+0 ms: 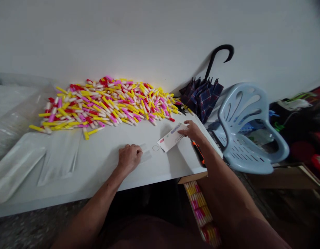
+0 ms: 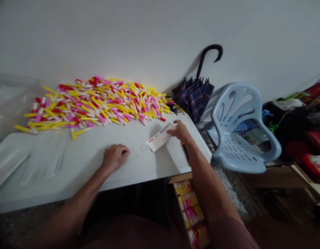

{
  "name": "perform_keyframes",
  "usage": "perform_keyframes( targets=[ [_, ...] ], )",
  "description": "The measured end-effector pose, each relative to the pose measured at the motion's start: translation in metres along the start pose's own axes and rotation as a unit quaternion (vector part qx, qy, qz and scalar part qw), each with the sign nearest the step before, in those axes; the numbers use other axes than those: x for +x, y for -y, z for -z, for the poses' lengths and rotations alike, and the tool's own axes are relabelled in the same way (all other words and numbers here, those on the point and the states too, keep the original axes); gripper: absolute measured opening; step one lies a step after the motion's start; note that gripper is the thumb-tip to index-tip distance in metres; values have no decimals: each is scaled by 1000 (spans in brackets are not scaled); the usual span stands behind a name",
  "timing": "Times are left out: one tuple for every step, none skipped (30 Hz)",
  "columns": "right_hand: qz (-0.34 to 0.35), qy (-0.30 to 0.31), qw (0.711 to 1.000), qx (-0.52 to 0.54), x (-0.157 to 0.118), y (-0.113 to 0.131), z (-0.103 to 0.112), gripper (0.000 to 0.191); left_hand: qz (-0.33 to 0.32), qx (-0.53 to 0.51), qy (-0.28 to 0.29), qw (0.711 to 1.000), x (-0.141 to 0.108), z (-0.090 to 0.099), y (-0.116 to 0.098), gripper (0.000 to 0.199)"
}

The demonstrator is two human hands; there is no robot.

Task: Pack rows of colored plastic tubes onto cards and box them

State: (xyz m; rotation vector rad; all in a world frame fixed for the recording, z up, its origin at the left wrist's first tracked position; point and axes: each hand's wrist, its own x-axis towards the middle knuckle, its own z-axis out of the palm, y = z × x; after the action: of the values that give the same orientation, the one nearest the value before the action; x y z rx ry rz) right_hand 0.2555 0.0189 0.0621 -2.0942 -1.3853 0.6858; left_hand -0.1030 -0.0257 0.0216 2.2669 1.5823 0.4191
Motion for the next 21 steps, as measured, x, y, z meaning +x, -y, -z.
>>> perform_keyframes(
  targets=[
    [17, 7, 1000, 25, -10, -2, 4, 54, -4, -2, -6, 1000, -1, -1, -1, 12],
    [36, 15, 998, 42, -20, -4, 8, 43, -7, -4, -10, 1000, -2, -2, -1, 9],
    [53, 21, 997, 58, -30, -7, 11, 32, -7, -5, -13, 1000, -3, -4, -1, 8],
    [66, 23, 995, 76, -39, -9, 14, 26, -5, -7, -15, 1000, -4, -5, -1, 9],
    [73, 16, 992, 98, -49, -11, 14, 24, -2, -10, -18, 1000, -4, -7, 0, 11],
    [75, 3, 989, 124, -58, -13, 14, 27, 0, -16, -23, 1000, -5, -9, 1, 13],
    [73, -13, 985, 155, -66, -15, 12, 29, 0, -29, -34, 999, -6, -12, 2, 15],
    [72, -29, 979, 188, -74, -17, 8, 32, -6, -48, -50, 998, -7, -15, 3, 15],
    [72, -43, 972, 221, -81, -18, 3, 34, -15, -74, -71, 995, -8, -18, 5, 15],
    [72, -56, 963, 253, -88, -19, -4, 35, -27, -103, -94, 990, -10, -21, 7, 15],
    [73, -71, 954, 283, -95, -20, -11, 37, -39, -132, -117, 984, -11, -24, 9, 15],
    [72, -84, 945, 308, -101, -20, -19, 38, -48, -156, -136, 977, -13, -27, 11, 15],
    [71, -96, 937, 329, -107, -20, -28, 38, -56, -173, -151, 972, -14, -29, 13, 15],
    [69, -104, 930, 345, -112, -20, -35, 38, -60, -183, -160, 968, -15, -30, 14, 15],
    [67, -108, 925, 357, -117, -19, -42, 37, -64, -187, -165, 966, -15, -31, 14, 15],
    [66, -111, 921, 368, -122, -19, -48, 37, -68, -186, -167, 966, -16, -31, 14, 14],
    [67, -113, 917, 376, -125, -18, -53, 36, -73, -182, -168, 966, -16, -31, 14, 14],
    [66, -115, 914, 382, -129, -16, -57, 36, -79, -176, -168, 967, -17, -31, 13, 15],
    [65, -119, 912, 388, -131, -15, -60, 36, -85, -167, -170, 968, -17, -31, 12, 15],
    [63, -122, 910, 393, -134, -14, -61, 36, -89, -157, -172, 968, -17, -31, 12, 16],
    [60, -123, 909, 395, -136, -13, -62, 36, -91, -146, -174, 970, -18, -31, 11, 16]
  ],
)
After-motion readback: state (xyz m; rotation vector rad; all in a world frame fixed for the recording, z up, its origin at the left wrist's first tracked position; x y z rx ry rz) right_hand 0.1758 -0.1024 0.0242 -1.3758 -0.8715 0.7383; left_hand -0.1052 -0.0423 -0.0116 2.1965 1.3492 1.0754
